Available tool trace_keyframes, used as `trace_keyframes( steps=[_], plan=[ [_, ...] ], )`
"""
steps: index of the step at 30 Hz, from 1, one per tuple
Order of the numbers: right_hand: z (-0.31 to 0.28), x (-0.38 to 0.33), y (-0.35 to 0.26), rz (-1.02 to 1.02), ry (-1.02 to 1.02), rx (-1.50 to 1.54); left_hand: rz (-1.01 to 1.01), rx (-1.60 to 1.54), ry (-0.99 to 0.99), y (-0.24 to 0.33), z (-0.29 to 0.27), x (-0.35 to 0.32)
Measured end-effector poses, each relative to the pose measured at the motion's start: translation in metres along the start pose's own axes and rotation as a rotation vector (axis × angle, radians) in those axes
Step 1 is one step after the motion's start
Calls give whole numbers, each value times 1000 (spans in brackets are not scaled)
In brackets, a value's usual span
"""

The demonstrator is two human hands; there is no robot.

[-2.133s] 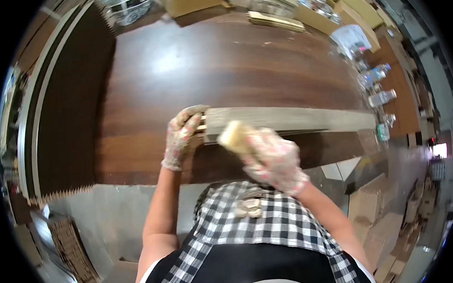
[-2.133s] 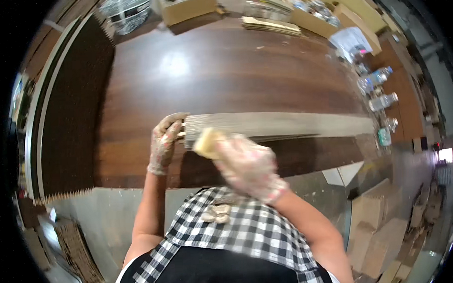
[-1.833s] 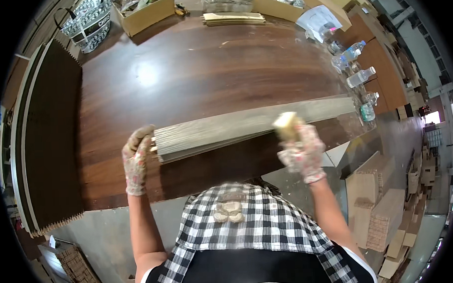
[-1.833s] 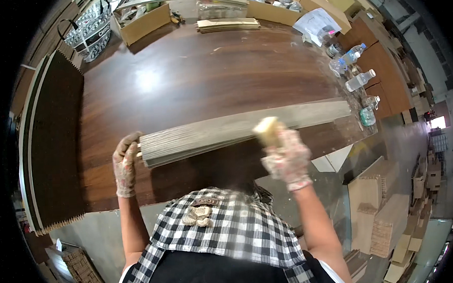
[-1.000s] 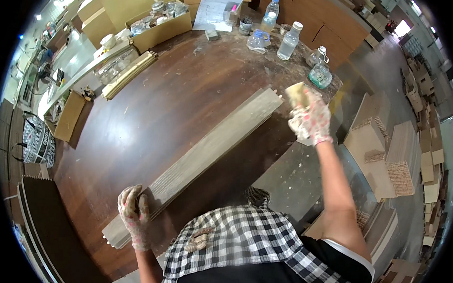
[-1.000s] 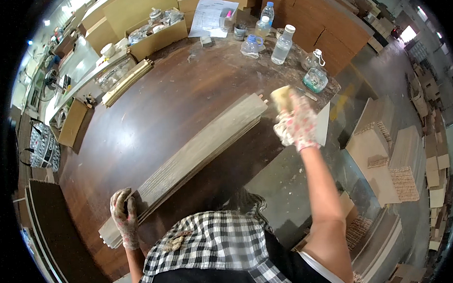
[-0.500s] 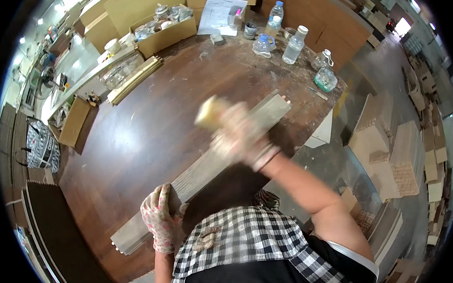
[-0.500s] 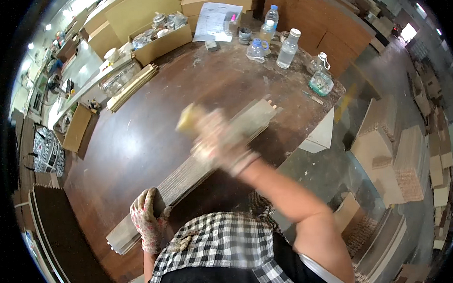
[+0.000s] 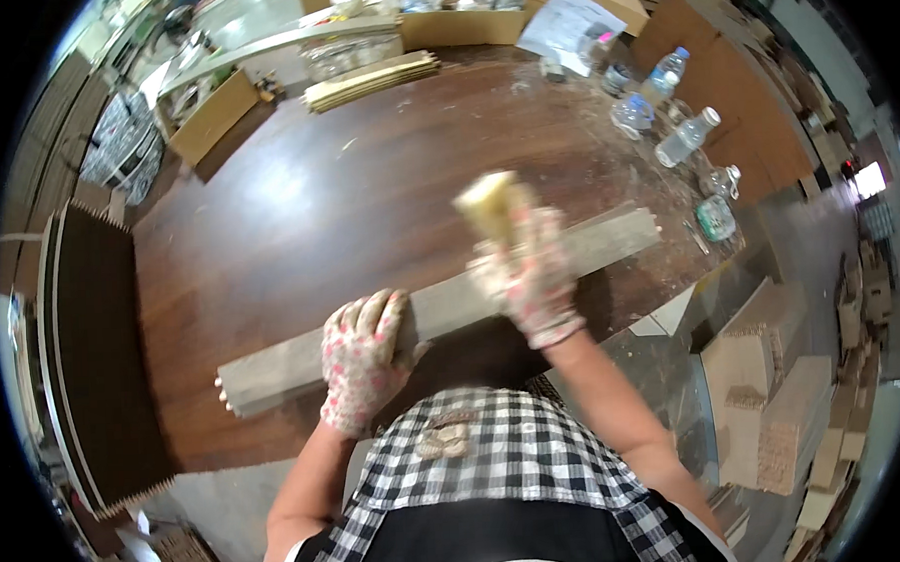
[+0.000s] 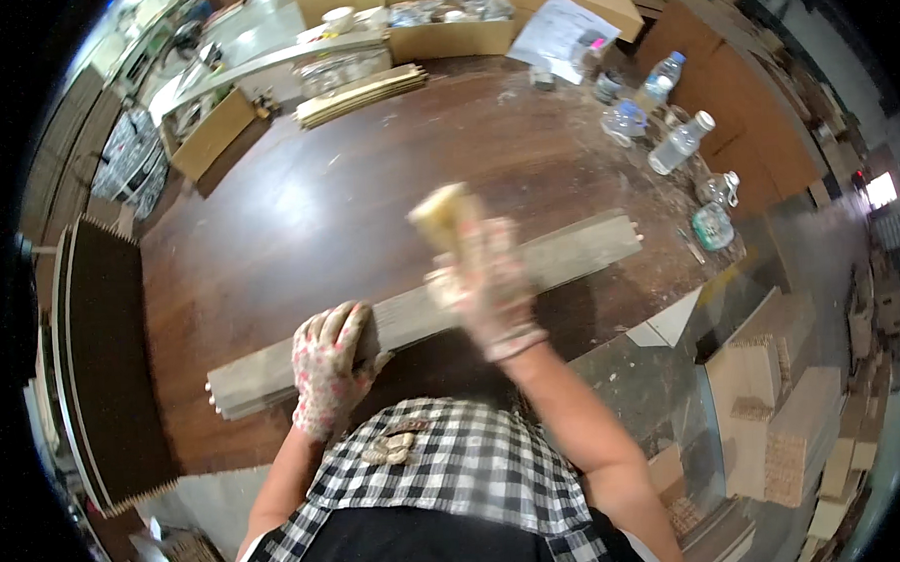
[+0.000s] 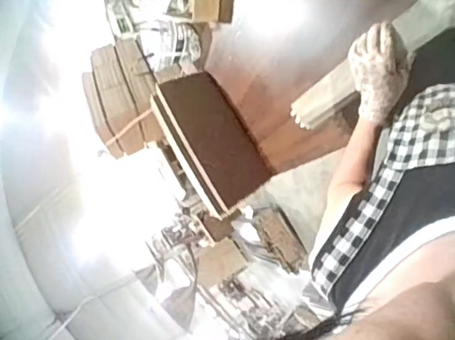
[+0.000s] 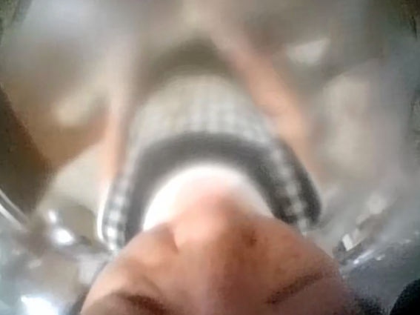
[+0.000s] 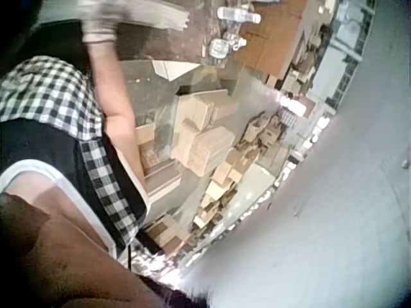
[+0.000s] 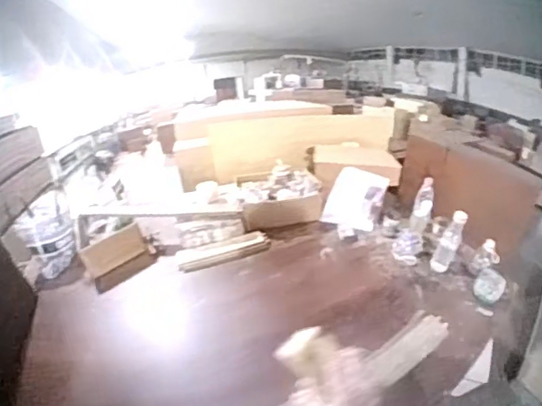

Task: The person sands a wooden plank using a sanding block, wipes it with a cloth, and stacks it with other planks on a table.

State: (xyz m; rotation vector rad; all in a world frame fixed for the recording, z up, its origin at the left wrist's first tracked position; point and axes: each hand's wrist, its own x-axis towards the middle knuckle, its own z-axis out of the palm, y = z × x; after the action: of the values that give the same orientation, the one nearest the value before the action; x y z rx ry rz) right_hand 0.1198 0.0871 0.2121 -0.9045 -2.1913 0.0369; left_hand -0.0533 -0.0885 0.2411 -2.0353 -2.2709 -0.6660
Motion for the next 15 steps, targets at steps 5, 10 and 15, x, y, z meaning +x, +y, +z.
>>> trace_keyframes(
  steps=[5,10,15],
  plan=[
    [12,19,-56,-114,-45,338,56,-62,198,-15,-17,-30],
    [12,24,-58,-200,-108,269,117,-161,269,-38,-3,-83],
    [57,34,-161,-522,-287,433,296,-227,179,-62,20,-99]
  ],
)
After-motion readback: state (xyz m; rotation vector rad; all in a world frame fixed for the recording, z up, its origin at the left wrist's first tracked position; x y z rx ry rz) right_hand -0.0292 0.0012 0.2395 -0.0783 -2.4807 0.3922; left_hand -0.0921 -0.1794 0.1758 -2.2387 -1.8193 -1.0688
